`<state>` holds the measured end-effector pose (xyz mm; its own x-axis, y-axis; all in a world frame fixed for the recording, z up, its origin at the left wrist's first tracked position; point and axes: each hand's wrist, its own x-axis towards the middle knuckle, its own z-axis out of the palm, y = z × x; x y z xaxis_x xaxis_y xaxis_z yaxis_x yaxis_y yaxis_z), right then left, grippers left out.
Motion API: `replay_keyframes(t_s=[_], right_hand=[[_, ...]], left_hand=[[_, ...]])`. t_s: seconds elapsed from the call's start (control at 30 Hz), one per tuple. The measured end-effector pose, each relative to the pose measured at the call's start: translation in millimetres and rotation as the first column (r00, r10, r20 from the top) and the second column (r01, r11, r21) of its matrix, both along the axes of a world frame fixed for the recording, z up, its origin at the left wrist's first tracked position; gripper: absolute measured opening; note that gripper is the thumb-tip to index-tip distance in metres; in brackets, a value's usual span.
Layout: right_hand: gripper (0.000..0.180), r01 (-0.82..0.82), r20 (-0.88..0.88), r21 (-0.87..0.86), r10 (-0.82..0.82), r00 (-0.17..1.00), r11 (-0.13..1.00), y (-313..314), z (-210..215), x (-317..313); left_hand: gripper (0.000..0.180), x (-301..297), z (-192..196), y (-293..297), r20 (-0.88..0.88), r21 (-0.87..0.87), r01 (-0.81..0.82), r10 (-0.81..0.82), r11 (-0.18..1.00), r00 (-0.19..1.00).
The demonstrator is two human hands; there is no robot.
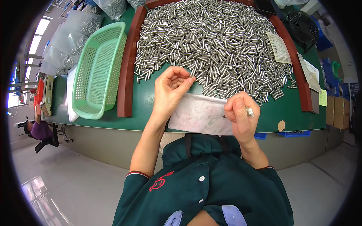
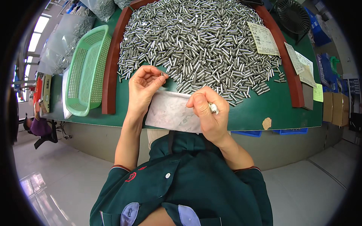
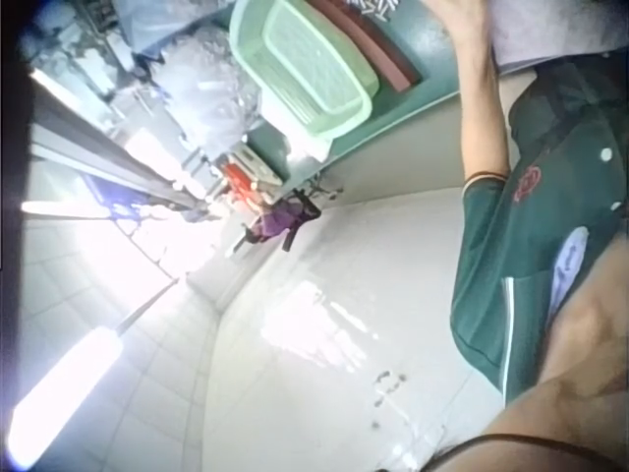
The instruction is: Picking up small metal pins, inspecting them, and using a cloth and small tool to clean or scrape them.
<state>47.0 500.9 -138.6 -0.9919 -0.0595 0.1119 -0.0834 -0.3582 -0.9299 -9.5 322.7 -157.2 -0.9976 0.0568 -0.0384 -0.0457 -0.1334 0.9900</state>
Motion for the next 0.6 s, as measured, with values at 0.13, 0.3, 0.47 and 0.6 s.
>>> replay_keyframes(t_s=[0.13, 0.3, 0.47, 0.6], right_hand=[[0.027, 0.004, -0.014, 0.015, -0.004, 1.000, 1.000, 0, 0, 0], [0.027, 0.011, -0.017, 0.017, -0.011, 1.000, 1.000, 0, 0, 2], [0.026, 0.013, -0.011, 0.026, -0.013, 1.000, 1.000, 0, -1, 3], [0.033, -0.016, -0.022, -0.037, 0.015, 1.000, 0.999, 2, -2, 0]], left_hand=[[0.015, 0, -2, 0, -0.042, -0.017, -0.025, 0.024, 1.000, 0.999], [0.017, 1, -2, 2, -0.063, -0.073, -0.034, 0.030, 0.997, 0.998], [0.017, 1, -5, 1, -0.061, -0.101, -0.031, 0.025, 0.994, 0.998], [0.011, 11, 7, 3, -0.246, -0.360, -0.141, 0.052, 0.922, 0.968]])
